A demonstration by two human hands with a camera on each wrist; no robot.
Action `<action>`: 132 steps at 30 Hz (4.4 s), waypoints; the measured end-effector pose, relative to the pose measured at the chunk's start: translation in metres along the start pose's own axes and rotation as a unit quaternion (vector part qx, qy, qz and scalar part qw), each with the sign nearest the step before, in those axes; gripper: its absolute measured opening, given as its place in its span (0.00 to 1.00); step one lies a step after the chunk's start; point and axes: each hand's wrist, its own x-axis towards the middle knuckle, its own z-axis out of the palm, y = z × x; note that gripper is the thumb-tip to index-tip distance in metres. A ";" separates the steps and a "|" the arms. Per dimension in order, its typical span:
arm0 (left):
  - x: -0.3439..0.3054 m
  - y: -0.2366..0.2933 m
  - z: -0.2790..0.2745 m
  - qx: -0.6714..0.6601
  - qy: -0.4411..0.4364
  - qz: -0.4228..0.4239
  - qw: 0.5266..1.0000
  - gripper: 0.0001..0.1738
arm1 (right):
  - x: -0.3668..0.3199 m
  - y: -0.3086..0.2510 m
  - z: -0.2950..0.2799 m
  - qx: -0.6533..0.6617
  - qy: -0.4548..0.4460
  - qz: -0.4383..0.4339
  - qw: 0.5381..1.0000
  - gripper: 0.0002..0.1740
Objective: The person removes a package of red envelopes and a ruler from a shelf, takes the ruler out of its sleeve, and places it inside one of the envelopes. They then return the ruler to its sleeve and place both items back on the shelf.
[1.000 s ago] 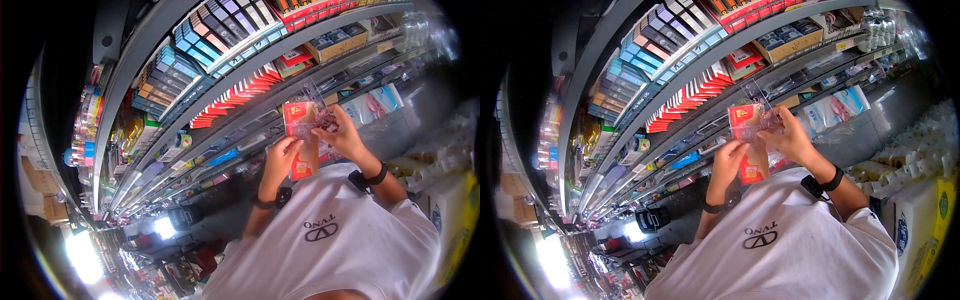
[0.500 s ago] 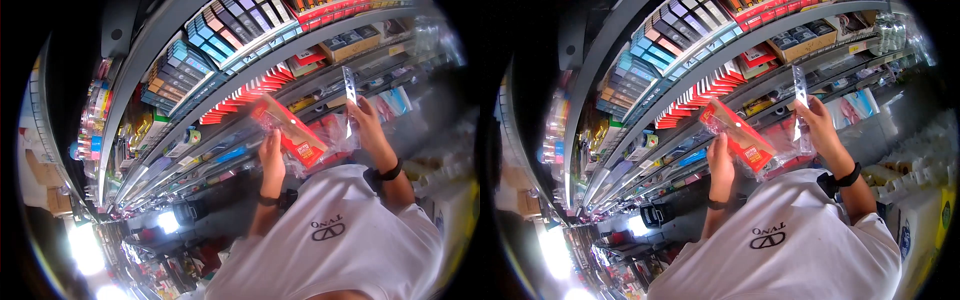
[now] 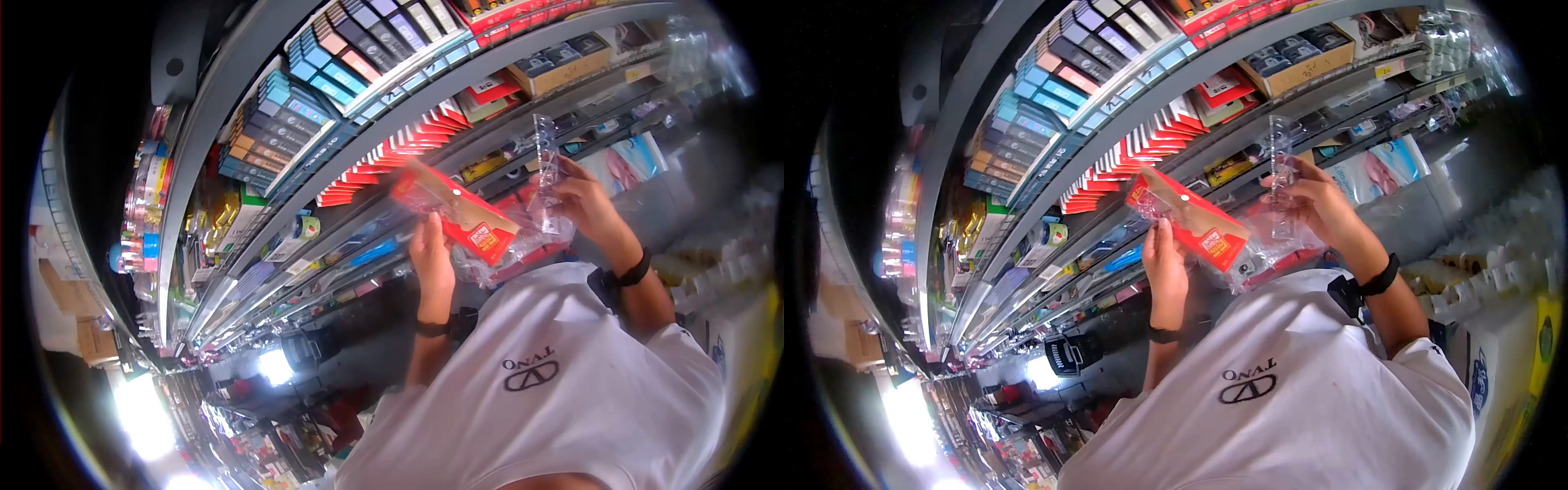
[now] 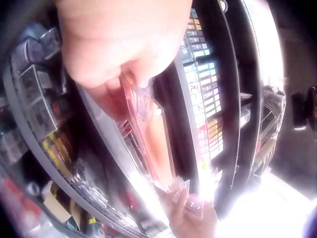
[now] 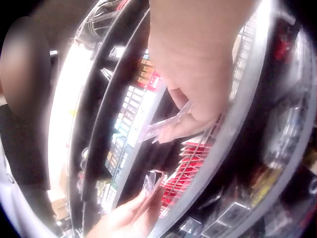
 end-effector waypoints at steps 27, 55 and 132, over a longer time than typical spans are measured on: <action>-0.010 0.004 0.025 0.284 -0.190 0.000 0.940 0.13 | -0.001 0.015 0.019 -0.400 0.014 -0.081 0.913 0.24; 0.005 -0.002 -0.008 0.056 -0.051 -0.047 0.996 0.14 | 0.005 0.012 -0.002 -0.166 0.009 -0.109 0.980 0.15; -0.005 0.030 0.025 0.100 -0.230 -0.069 0.965 0.20 | -0.018 0.004 0.042 -0.263 -0.234 -0.035 0.935 0.23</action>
